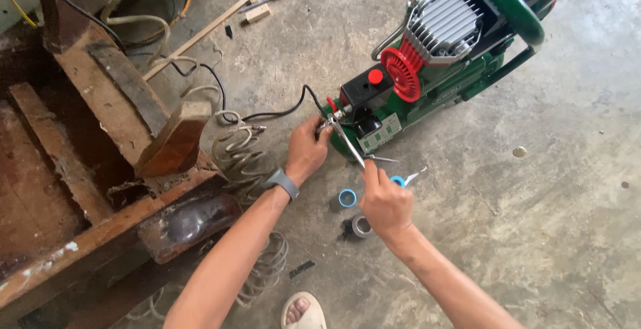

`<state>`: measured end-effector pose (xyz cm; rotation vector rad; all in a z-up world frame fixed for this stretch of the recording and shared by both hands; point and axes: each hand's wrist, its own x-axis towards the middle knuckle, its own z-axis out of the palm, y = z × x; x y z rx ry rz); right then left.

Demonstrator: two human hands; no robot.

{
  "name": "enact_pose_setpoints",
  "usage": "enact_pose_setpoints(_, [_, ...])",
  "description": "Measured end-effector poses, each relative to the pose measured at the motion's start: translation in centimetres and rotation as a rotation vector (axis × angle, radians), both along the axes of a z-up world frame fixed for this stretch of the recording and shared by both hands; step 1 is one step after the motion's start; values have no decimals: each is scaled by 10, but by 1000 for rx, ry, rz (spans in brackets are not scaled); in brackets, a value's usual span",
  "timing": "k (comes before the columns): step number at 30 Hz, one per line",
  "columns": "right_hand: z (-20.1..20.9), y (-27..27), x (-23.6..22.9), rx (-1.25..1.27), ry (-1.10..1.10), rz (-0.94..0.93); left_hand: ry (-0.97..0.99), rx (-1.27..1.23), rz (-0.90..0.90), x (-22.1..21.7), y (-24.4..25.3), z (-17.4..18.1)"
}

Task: Applying thread seal tape to a fitting and installing it onto an air compressor using a wrench.

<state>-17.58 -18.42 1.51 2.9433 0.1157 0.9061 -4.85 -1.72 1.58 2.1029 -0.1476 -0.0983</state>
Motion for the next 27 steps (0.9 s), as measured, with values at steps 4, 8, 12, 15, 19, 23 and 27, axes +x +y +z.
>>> enact_pose_setpoints(4, [-12,6,-5,74,17,-7,-18,21,-42,1,7,-9])
enact_pose_setpoints(8, [-5,4,9,474,857,-130,323,-277,92,20,7,-26])
enact_pose_setpoints(12, [-9,8,6,584,846,-152,529,-452,236,19,-5,-29])
enact_pose_setpoints(15, [-18,8,2,514,599,-66,470,-386,258,14,-11,-17])
enact_pose_setpoints(19, [-55,9,-2,486,468,-31,443,-399,258,8,-14,-9])
enact_pose_setpoints(23, [-96,12,1,383,246,6,335,-420,172,13,-9,-31])
enact_pose_setpoints(27, [-140,17,6,364,117,44,195,-400,148,8,-6,-32])
